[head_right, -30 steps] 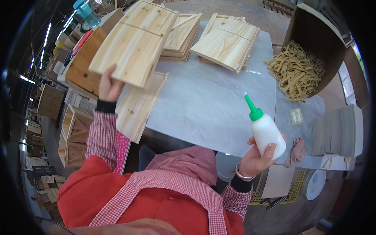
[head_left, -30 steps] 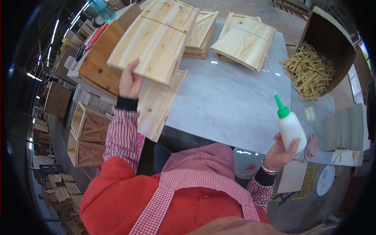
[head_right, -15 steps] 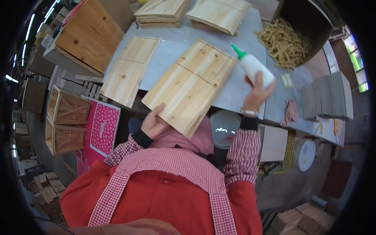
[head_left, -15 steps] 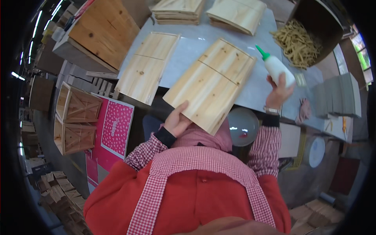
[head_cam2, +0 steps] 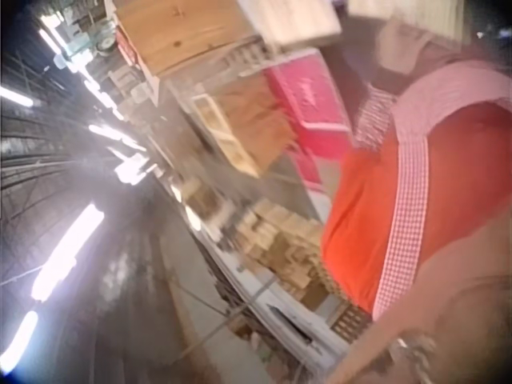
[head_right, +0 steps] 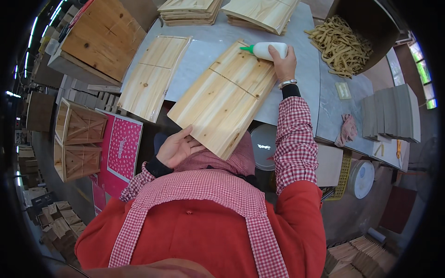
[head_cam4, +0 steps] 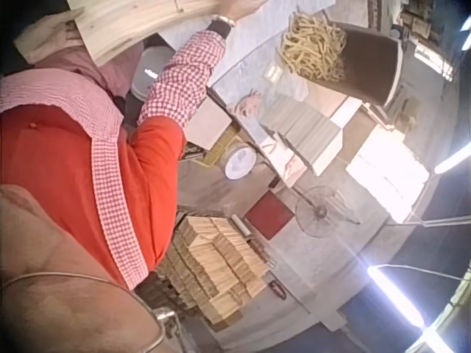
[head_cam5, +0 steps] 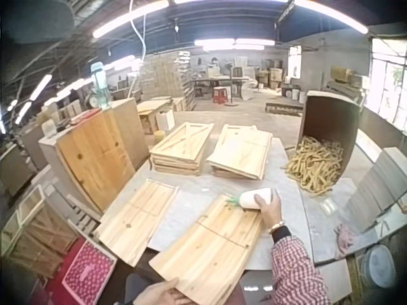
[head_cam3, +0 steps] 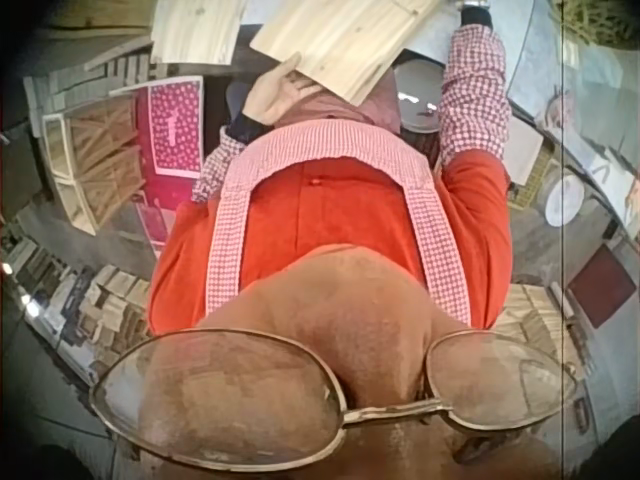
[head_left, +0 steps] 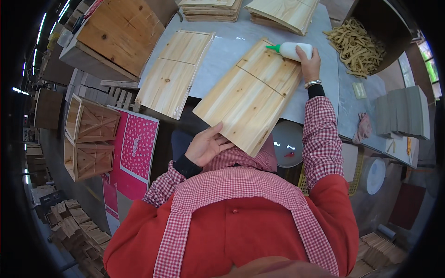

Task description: Assembling wooden boxes by applying wood glue to joints and securing them with a pneumatic nail gun.

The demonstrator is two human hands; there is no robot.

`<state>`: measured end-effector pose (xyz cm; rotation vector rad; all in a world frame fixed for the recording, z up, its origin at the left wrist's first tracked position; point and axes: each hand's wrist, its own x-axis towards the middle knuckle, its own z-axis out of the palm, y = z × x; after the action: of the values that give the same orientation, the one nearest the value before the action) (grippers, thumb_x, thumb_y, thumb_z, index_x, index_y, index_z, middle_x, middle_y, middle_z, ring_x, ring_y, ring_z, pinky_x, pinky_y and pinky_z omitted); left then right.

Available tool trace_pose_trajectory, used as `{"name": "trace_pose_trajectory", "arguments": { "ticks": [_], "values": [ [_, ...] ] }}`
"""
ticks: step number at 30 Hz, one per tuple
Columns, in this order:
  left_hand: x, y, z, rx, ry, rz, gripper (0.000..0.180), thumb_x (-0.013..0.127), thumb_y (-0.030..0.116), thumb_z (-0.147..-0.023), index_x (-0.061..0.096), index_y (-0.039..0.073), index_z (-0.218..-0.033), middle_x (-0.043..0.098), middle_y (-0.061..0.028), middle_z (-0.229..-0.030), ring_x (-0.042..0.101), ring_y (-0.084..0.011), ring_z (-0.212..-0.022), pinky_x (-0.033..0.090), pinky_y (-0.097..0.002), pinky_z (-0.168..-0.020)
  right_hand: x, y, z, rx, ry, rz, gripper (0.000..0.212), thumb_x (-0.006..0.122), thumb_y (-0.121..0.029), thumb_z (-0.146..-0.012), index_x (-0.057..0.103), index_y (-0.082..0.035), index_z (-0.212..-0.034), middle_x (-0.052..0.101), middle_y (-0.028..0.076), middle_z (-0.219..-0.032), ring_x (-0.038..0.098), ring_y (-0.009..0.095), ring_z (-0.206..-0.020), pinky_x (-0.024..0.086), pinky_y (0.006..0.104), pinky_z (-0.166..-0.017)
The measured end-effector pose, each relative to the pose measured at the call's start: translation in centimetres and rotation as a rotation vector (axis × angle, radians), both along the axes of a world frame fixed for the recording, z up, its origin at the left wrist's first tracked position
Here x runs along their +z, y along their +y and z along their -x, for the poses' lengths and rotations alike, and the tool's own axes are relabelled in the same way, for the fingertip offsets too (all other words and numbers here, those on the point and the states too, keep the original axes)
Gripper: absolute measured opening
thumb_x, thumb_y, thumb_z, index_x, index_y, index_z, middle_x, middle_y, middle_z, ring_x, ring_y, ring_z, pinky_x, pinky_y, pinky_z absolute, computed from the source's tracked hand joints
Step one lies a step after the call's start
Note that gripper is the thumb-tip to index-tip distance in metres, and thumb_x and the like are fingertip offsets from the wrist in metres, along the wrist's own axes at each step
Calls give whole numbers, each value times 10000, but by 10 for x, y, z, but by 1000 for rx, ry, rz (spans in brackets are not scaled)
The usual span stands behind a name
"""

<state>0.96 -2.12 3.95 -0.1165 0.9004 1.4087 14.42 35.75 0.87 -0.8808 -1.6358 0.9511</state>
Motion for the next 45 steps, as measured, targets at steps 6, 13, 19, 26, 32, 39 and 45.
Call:
{"name": "trace_pose_trajectory", "arguments": {
  "ticks": [6,13,19,26,32,39,45],
  "values": [
    [4,-27,3,-18,-17,73,473,566,219,-952,387,38,-1351,515,-151,-1303,519,-270,-1198,411,-464,-1039,-6,-46,-7,-48,60,17,419,750,-322,-791,543,16,-928,634,111,-836,607,210,-757,495,351,-702],
    [-26,-14,3,52,-15,27,488,599,145,-928,386,41,-1354,523,-130,-1314,537,-255,-1193,459,-436,-1007,10,-50,5,2,117,122,463,754,-302,-786,524,5,-1046,647,113,-851,648,211,-744,530,345,-649],
    [-31,-16,3,63,12,-18,556,612,116,-914,326,29,-1383,489,-159,-1341,522,-282,-1214,466,-440,-1007,17,-45,19,-43,-129,-104,504,768,-327,-755,531,-11,-1068,668,152,-854,672,275,-748,540,372,-679],
    [-28,-13,0,80,59,12,520,607,118,-919,352,20,-1362,506,-150,-1320,538,-269,-1195,484,-425,-990,27,-38,-3,-6,-252,-352,470,760,-301,-752,539,-33,-1068,668,175,-858,673,302,-757,536,375,-678],
    [-27,-13,-3,84,29,9,506,607,114,-920,363,15,-1352,504,-146,-1321,542,-263,-1190,490,-419,-985,49,-56,-66,14,-353,-369,417,750,-247,-762,552,-27,-1055,659,171,-851,668,297,-741,529,363,-657],
    [-34,-5,-11,107,32,0,504,612,124,-919,369,26,-1349,518,-133,-1295,543,-251,-1176,487,-414,-984,59,-80,-87,-43,-416,-460,405,756,-201,-758,555,-22,-1060,648,152,-835,662,268,-725,523,344,-642],
    [-36,11,-24,129,27,-5,493,620,137,-917,385,31,-1336,526,-124,-1274,548,-244,-1159,487,-413,-982,50,-130,-43,102,-184,-168,415,757,-203,-775,544,-35,-1090,642,116,-845,646,225,-718,520,320,-643]
  ]
}}
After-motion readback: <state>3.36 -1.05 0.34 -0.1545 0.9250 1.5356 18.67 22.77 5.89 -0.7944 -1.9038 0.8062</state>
